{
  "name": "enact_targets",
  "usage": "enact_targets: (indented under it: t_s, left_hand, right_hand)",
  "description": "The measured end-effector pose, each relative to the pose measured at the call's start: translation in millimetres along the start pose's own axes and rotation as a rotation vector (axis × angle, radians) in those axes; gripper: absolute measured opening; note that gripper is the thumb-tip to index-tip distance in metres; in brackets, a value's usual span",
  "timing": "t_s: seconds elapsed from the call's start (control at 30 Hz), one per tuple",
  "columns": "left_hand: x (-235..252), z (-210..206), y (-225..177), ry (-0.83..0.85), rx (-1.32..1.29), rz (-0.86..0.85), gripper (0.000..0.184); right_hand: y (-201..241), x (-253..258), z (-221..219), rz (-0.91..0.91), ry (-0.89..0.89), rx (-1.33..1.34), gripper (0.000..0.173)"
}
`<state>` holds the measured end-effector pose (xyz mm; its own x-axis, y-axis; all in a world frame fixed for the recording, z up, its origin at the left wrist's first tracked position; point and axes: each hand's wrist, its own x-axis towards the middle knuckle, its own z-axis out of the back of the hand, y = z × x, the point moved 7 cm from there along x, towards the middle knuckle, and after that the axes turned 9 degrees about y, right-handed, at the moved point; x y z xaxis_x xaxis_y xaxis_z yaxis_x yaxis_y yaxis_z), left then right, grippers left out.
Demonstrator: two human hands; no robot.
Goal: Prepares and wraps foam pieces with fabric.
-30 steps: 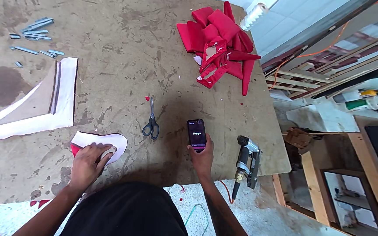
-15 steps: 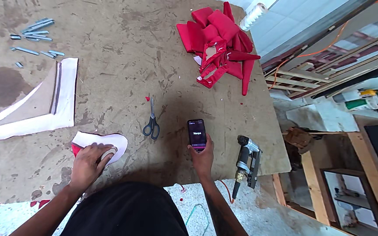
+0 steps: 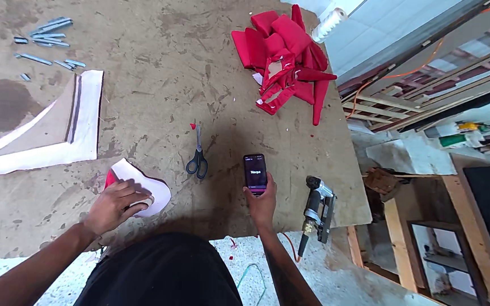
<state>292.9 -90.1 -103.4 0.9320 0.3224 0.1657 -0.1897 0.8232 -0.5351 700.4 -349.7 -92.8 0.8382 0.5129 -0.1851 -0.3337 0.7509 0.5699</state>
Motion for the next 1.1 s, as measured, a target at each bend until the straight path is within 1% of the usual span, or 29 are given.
enact_targets:
  t_s: [0.1, 0.23, 0.37, 0.43, 0.53, 0.6, 0.67, 0.77, 0.93, 1.0, 1.1]
  left_hand:
    - [4, 0, 0, 0.062, 0.008, -0.095, 0.03]
    - [9, 0, 2, 0.158, 0.01, -0.183, 0.03]
    - [11, -4, -1, 0.238, 0.064, -0.205, 0.033]
    - [11, -2, -10, 0.224, 0.108, -0.154, 0.033]
    - [5, -2, -21, 0.169, 0.178, 0.021, 0.032]
    - [-1, -4, -22, 0.117, 0.151, 0.143, 0.031]
    - [-7, -5, -19, 0.062, 0.077, 0.212, 0.03]
    - [-10, -4, -12, 0.021, -0.029, 0.23, 0.027]
    - [-6, -2, -8, -0.034, -0.08, 0.264, 0.02]
    - [-6, -3, -6, -0.024, -0.104, 0.282, 0.019]
    - [-5, -4, -5, -0.009, -0.114, 0.261, 0.018]
  right_hand:
    - [0, -2, 0, -0.011, -0.002, -0.004, 0.1]
    - [1, -2, 0, -0.007, -0.01, -0.003, 0.102]
    - [-5, -2, 0, -0.01, -0.006, 0.001, 0.105]
    - [-7, -2, -1, -0.013, -0.001, 0.012, 0.106]
    - [-9, -2, -1, -0.026, 0.008, 0.026, 0.106]
    - [-12, -1, -2, -0.047, 0.016, 0.032, 0.106]
    - [-15, -2, -3, -0.066, 0.017, 0.035, 0.106]
    - [-16, -3, -2, -0.062, 0.003, 0.038, 0.106]
    - [-12, -4, -4, -0.045, 0.0, 0.005, 0.103]
    - [-12, -6, -2, -0.049, -0.02, -0.036, 0.102]
    - [-10, -13, 2, -0.084, -0.049, -0.114, 0.094]
